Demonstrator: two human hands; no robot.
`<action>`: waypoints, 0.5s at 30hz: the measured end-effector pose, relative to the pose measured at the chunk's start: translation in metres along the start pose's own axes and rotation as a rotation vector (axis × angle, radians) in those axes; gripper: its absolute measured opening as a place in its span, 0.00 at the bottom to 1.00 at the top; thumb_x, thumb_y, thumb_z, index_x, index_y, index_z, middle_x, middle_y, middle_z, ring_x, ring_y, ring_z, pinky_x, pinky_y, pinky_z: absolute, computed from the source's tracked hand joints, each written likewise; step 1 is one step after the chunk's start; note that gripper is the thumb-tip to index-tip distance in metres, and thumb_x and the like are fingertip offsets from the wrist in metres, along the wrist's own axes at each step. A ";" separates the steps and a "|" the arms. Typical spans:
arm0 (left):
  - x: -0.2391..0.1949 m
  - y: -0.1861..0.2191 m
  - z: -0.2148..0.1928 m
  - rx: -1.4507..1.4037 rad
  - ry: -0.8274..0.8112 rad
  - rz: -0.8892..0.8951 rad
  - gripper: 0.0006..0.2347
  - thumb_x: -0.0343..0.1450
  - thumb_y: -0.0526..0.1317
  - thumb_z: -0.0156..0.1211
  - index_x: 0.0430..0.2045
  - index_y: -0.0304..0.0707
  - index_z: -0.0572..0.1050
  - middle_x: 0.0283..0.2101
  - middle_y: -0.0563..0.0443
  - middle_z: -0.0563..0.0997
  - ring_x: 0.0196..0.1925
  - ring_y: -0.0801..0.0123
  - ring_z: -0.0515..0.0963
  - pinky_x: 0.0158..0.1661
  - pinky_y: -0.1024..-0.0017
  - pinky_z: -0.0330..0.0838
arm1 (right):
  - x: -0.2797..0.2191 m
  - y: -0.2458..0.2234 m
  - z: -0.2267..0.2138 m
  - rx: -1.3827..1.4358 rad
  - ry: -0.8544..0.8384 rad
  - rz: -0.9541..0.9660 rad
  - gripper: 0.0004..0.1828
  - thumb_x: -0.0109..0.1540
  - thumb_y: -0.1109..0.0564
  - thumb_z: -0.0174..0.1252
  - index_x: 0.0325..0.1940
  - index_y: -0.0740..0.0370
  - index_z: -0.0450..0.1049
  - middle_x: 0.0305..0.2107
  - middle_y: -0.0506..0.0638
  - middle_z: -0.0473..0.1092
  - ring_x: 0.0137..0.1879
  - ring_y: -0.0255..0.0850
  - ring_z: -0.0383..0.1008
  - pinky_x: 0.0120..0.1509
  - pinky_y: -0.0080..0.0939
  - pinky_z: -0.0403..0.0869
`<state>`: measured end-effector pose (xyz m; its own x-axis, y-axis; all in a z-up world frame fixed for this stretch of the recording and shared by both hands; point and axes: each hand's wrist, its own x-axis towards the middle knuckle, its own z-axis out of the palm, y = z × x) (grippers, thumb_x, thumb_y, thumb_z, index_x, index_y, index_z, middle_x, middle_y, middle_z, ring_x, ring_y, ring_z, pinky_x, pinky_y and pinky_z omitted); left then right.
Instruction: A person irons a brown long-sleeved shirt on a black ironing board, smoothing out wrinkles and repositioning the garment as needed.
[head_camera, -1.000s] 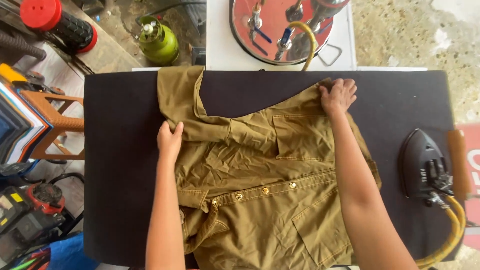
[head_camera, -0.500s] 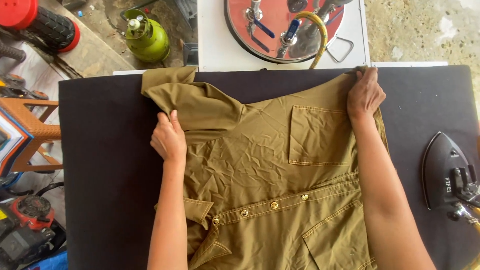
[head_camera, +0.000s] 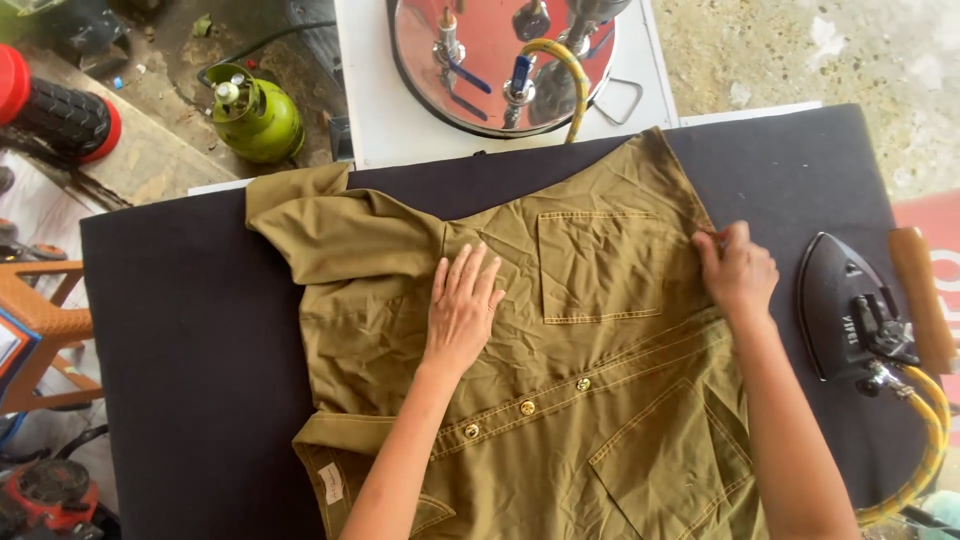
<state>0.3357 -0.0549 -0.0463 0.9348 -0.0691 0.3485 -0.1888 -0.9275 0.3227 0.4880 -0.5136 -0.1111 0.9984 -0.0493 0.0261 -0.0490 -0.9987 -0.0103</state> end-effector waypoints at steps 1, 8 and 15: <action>-0.002 0.000 0.005 -0.007 0.004 0.006 0.18 0.82 0.47 0.54 0.66 0.40 0.76 0.74 0.40 0.72 0.79 0.50 0.68 0.76 0.47 0.54 | -0.012 0.008 0.000 -0.005 0.005 0.007 0.32 0.78 0.20 0.52 0.56 0.49 0.71 0.33 0.62 0.80 0.45 0.70 0.86 0.50 0.66 0.82; -0.007 0.000 0.013 0.173 -0.149 -0.128 0.26 0.83 0.56 0.44 0.78 0.52 0.65 0.84 0.45 0.61 0.86 0.48 0.54 0.79 0.36 0.38 | -0.032 -0.022 -0.010 -0.240 0.321 -0.047 0.30 0.78 0.20 0.46 0.59 0.46 0.69 0.34 0.53 0.74 0.43 0.54 0.82 0.45 0.51 0.80; -0.009 -0.010 0.021 0.196 -0.157 -0.156 0.28 0.82 0.61 0.42 0.79 0.59 0.62 0.85 0.47 0.57 0.87 0.49 0.50 0.79 0.36 0.35 | -0.006 -0.185 -0.033 0.105 0.031 -0.605 0.36 0.74 0.29 0.43 0.86 0.36 0.60 0.83 0.37 0.56 0.89 0.42 0.50 0.89 0.60 0.48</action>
<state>0.3353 -0.0529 -0.0714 0.9859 0.0377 0.1629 0.0078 -0.9836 0.1803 0.4904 -0.3287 -0.0763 0.8470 0.5244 0.0868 0.5307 -0.8435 -0.0827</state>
